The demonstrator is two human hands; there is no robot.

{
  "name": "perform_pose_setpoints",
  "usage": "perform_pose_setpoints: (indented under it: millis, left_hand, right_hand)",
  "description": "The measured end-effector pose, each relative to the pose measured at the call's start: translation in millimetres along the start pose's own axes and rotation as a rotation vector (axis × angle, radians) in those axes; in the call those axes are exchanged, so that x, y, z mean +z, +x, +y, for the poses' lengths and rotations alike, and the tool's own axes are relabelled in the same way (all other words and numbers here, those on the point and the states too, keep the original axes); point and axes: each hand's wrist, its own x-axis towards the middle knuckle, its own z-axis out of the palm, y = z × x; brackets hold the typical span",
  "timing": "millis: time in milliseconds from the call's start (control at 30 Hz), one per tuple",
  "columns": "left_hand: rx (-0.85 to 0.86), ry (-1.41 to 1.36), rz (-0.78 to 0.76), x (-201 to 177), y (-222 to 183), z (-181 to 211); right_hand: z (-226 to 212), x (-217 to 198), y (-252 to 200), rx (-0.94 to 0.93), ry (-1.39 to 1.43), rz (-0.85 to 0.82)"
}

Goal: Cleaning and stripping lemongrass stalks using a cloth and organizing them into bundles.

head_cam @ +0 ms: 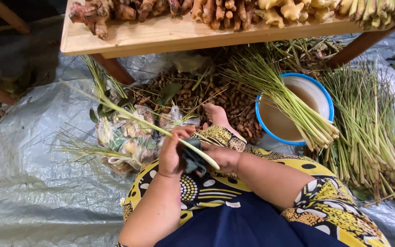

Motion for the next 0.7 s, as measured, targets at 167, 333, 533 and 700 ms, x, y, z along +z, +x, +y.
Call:
perform_pose_setpoints:
  millis: [167,333,533,700]
  left_hand:
    - [0.023,-0.034,0.09,9.7,-9.8,10.7]
    - [-0.134,-0.261,0.139,-1.7,-17.1,4.2]
    - [-0.5,-0.169,0.016,42.8,-37.9,-14.8]
    - [-0.589,0.033,-0.094,49.7,-64.1,-59.4]
  right_hand:
    - [19.9,-36.9,-16.1,-0.052,-0.135,0.288]
    - [-21.6,11.8,-76.6,-0.501,-0.169,0.483]
    - [-36.2,1.6,-105.9,-0.755,-0.098,0.549]
    - [8.5,41.2,-83.7,-0.609,-0.277,0.639]
